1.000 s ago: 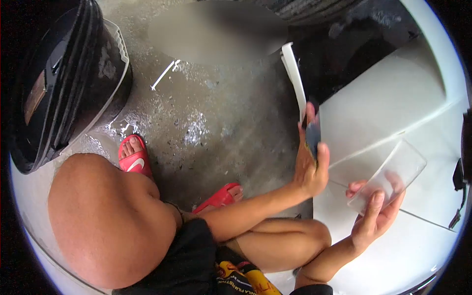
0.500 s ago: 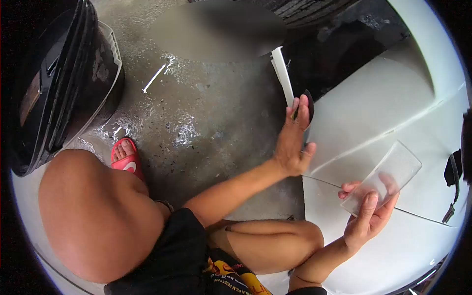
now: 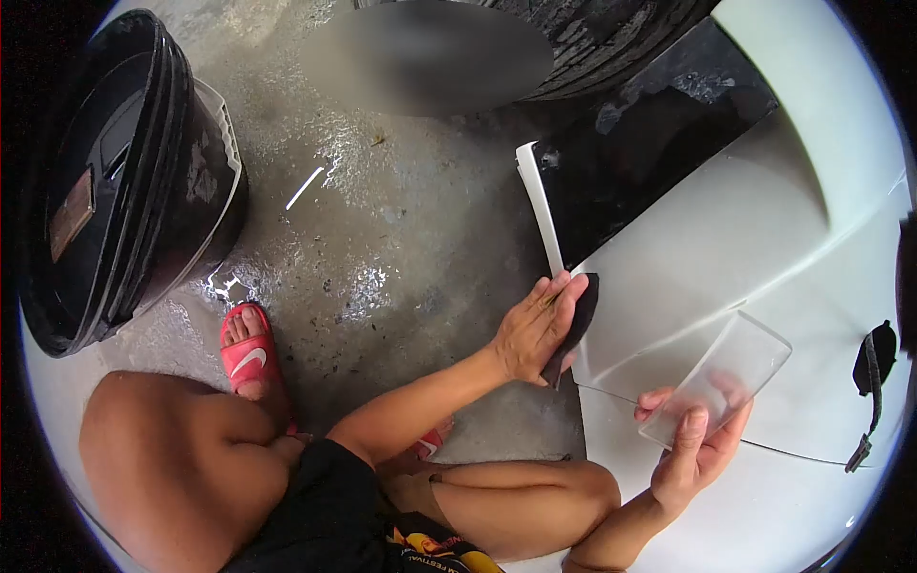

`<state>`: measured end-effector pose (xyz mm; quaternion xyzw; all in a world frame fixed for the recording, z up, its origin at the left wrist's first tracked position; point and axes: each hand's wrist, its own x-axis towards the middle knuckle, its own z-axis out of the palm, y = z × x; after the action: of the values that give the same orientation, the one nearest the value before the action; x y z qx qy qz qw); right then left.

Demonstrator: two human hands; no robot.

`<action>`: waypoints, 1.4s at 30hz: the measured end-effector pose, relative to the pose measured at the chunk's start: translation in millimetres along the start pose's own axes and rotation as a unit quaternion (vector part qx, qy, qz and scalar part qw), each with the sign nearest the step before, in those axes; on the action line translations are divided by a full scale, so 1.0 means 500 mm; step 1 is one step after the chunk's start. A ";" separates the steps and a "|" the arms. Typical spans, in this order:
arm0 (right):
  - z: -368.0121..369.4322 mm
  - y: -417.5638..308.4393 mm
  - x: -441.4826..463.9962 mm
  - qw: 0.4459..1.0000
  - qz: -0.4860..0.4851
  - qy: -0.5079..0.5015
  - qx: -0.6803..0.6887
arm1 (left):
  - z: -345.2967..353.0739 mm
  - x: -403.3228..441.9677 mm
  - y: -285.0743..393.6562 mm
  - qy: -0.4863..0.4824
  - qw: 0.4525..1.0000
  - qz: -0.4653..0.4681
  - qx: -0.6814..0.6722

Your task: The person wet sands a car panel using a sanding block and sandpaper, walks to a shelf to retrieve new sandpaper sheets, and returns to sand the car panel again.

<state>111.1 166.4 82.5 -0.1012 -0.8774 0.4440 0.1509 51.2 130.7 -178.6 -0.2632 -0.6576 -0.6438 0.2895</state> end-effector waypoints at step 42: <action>0.026 -0.018 -0.001 1.000 -0.003 -0.029 0.011 | -0.024 0.106 0.000 -0.003 0.998 -0.050 -0.039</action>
<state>106.3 151.0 82.5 -0.0838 -0.8766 0.4563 0.1281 15.0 117.1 -140.2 -0.2431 -0.6452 -0.6817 0.2447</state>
